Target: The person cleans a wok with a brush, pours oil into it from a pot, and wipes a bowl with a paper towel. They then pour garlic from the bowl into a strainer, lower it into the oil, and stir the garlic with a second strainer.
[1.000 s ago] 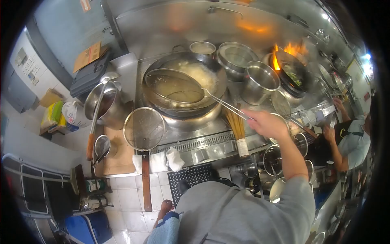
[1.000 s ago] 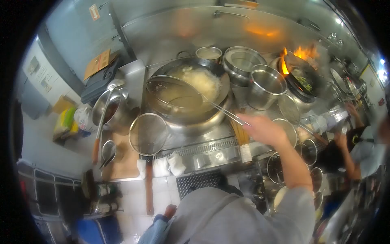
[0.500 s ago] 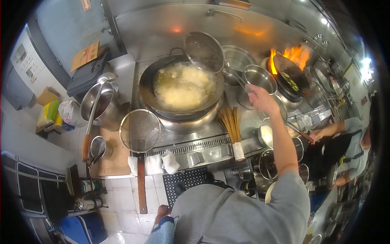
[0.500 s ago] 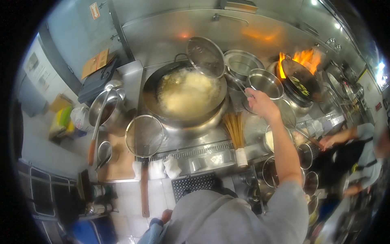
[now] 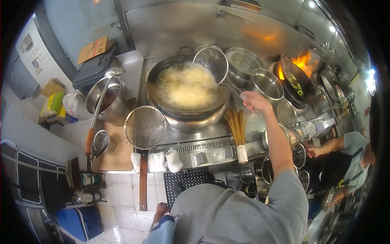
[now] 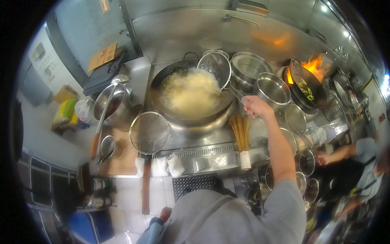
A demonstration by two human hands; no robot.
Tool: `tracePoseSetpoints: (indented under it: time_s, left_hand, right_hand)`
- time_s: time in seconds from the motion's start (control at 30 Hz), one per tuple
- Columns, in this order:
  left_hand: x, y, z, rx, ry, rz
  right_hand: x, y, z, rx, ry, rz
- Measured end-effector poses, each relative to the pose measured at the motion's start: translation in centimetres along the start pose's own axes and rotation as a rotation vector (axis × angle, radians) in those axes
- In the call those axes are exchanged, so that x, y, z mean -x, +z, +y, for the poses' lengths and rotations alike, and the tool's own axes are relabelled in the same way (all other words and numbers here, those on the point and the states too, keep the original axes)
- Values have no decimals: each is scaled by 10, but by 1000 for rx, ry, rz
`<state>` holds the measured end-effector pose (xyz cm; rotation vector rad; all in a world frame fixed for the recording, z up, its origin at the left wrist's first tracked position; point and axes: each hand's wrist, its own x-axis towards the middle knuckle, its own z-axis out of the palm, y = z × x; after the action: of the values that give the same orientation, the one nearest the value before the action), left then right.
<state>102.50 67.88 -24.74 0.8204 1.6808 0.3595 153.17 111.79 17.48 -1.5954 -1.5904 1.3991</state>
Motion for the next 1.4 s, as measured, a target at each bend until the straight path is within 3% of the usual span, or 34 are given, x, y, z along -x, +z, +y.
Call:
tracePoseSetpoints:
  time_s: [0.03,0.2,0.33,0.53,0.9,1.03,1.23,1.33,1.4]
  left_hand:
    - [1,1,0,6,-12,12]
    - [-8,-3,-23,-89,354,-47]
    - [-11,0,-21,-63,201,-30]
    - [-11,-3,-8,-83,164,-46]
    - [-29,-7,-34,-41,506,-112]
    - [-27,-9,-32,-70,447,-102]
    - [-30,-11,-33,-188,611,-90]
    - [-28,-9,-29,-190,537,-65]
    - [-22,-7,-18,-123,388,-53]
  right_hand:
    - [-2,2,2,-22,18,-21]
    - [1,14,8,-136,39,-130]
    - [16,23,5,-220,43,-185]
    - [43,23,-2,-190,31,-240]
    - [84,24,-18,-102,12,-201]
    - [99,25,-35,-39,-18,-203]
    - [115,28,-51,103,-42,-149]
    - [122,33,-62,198,-37,-108]
    - [128,38,-71,277,-45,-67]
